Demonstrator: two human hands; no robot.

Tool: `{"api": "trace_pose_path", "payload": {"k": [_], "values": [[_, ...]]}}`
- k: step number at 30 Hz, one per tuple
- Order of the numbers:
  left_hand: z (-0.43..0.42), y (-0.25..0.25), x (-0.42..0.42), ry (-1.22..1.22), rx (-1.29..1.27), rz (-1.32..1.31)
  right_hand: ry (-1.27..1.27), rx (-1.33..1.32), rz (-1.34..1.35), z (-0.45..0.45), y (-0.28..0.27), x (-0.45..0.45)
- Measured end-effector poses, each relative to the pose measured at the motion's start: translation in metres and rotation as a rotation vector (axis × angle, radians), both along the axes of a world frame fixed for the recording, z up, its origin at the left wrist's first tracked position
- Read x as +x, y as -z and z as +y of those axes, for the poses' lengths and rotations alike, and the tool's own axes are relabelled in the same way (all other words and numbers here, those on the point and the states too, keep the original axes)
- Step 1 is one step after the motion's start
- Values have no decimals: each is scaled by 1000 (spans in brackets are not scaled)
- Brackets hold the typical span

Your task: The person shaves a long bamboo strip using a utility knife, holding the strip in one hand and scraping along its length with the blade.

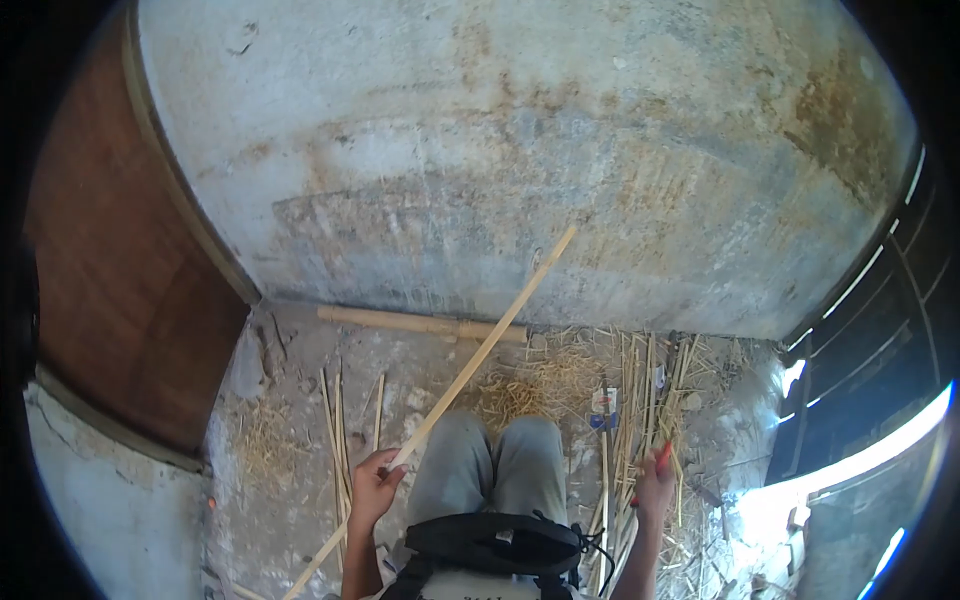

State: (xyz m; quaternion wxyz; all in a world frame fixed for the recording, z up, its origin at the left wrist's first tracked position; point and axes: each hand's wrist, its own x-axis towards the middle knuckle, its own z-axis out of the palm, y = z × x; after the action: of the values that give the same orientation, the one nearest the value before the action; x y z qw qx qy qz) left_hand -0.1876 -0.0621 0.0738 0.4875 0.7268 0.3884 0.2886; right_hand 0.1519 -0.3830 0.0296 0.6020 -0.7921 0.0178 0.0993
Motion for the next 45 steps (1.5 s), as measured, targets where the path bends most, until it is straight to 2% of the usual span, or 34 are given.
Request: {"api": "trace_pose_path", "payload": {"k": [1, 3, 6, 7, 10, 12, 14, 15, 17, 19, 21, 22, 24, 25, 27, 28, 30, 33, 39, 45], "values": [[-8, 0, 2, 7, 44, 47, -20, -11, 5, 12, 4, 12], [-21, -2, 10, -17, 33, 24, -261, -64, -90, 32, 8, 33], [-31, -2, 11, -30, 25, 22, -367, -57, -118, 54, -7, 30], [-30, 0, 12, -35, 20, 36, -375, 14, -51, 60, -23, 19], [-22, 6, 11, -33, 61, -31, -362, 37, -65, 58, 4, 16], [-13, 9, 3, -29, 20, 24, -316, 58, 31, 59, 11, 0], [-5, 4, 4, -9, -13, 74, -310, 36, -24, 62, 11, -14], [-3, 1, 6, 25, -49, 59, -372, 3, -166, 63, 30, -12], [4, 7, 13, 81, -86, 54, -396, -8, -218, 83, 4, -29], [11, 32, 20, 176, -197, -101, -425, -34, -274, 104, -24, -42], [12, 32, 32, 192, -312, -81, -621, -157, -434, 124, -43, -48], [11, 31, 37, 195, -419, -65, -616, -161, -429, 134, -53, -53], [10, 38, 47, 201, -458, -66, -777, -137, -421, 153, -68, -63], [11, 43, 52, 202, -495, -68, -773, -135, -421, 161, -63, -66], [14, 53, 62, 210, -584, -83, -888, -41, -583, 179, -35, -66], [11, 60, 64, 211, -683, -101, -891, -42, -576, 185, -16, -63], [8, 79, 65, 206, -714, -85, -921, -39, -537, 196, 19, -59], [8, 90, 65, 205, -724, -67, -834, 43, -548, 197, 39, -74], [2, 99, 74, 182, -647, -44, -903, -52, -739, 187, 55, -88], [-1, 110, 75, 213, -564, -57, -857, -248, -722, 186, 47, -104]]}}
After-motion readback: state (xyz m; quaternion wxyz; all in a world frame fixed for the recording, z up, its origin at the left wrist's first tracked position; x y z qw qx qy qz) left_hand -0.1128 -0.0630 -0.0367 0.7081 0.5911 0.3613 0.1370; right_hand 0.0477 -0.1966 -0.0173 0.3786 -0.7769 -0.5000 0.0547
